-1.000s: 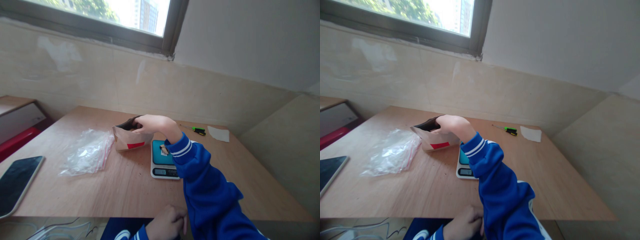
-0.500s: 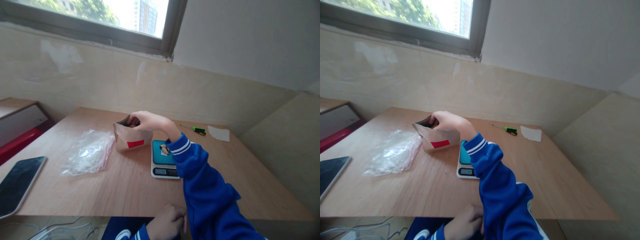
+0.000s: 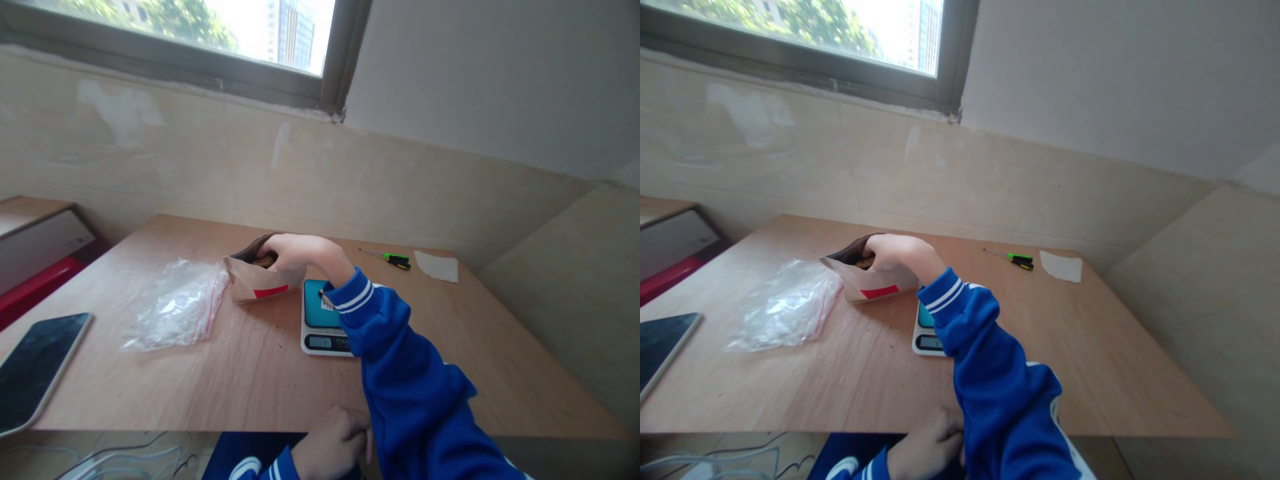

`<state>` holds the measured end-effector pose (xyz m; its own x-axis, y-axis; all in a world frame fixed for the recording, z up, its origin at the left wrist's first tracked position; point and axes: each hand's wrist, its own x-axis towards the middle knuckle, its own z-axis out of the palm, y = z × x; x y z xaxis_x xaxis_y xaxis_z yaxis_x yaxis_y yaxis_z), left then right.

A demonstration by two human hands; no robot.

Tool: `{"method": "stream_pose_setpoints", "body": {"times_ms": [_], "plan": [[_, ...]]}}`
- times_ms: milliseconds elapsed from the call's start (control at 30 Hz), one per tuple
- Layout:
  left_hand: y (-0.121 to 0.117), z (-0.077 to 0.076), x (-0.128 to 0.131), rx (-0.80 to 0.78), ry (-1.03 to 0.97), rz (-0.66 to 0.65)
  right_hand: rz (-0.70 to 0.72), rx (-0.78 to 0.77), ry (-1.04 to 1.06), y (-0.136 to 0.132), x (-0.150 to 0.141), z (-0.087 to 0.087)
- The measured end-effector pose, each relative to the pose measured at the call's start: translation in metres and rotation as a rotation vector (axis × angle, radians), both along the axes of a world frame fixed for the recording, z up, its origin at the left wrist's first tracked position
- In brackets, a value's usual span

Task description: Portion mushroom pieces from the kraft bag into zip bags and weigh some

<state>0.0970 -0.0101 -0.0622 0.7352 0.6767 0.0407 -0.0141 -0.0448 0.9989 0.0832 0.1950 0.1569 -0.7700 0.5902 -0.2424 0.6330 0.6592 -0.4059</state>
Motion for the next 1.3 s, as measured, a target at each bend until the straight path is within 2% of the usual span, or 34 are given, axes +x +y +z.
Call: {"method": "stream_pose_setpoints", "body": {"times_ms": [133, 400, 467, 567, 700, 800, 900, 1000, 1133, 1200, 1300], "plan": [[0.0, 0.0, 0.0, 0.001, -0.009, 0.01, 0.035, 0.005, 0.069, 0.001, -0.001, -0.006], [0.0, 0.001, 0.0, -0.017, -0.004, 0.009, 0.019, 0.143, 0.351, 0.003, 0.0, 0.0], [0.0, 0.0, 0.0, -0.021, -0.015, 0.01, 0.011, 0.16, 0.463, 0.004, 0.002, 0.001], [0.0, -0.001, 0.0, -0.025, -0.035, 0.018, -0.027, 0.102, 0.712, 0.006, 0.009, 0.002], [-0.001, 0.0, 0.0, 0.0, -0.044, 0.022, -0.113, 0.007, 1.019, -0.001, 0.036, 0.004], [-0.001, 0.001, 0.0, -0.01, 0.007, 0.008, -0.21, -0.041, 1.144, -0.015, 0.065, -0.008], [-0.001, 0.001, 0.001, 0.004, 0.084, 0.008, -0.386, -0.037, 1.204, -0.028, 0.09, -0.038], [-0.002, 0.002, 0.001, 0.023, 0.132, 0.012, -0.54, -0.022, 1.115, -0.034, 0.11, -0.079], [-0.002, 0.004, 0.001, 0.034, 0.149, 0.005, -0.568, 0.042, 0.693, -0.036, 0.128, -0.124], [-0.002, 0.005, 0.001, 0.029, 0.151, 0.005, -0.522, 0.085, 0.504, -0.037, 0.133, -0.136], [-0.001, 0.005, 0.001, 0.03, 0.142, 0.009, -0.472, 0.119, 0.298, -0.04, 0.133, -0.141]]}}
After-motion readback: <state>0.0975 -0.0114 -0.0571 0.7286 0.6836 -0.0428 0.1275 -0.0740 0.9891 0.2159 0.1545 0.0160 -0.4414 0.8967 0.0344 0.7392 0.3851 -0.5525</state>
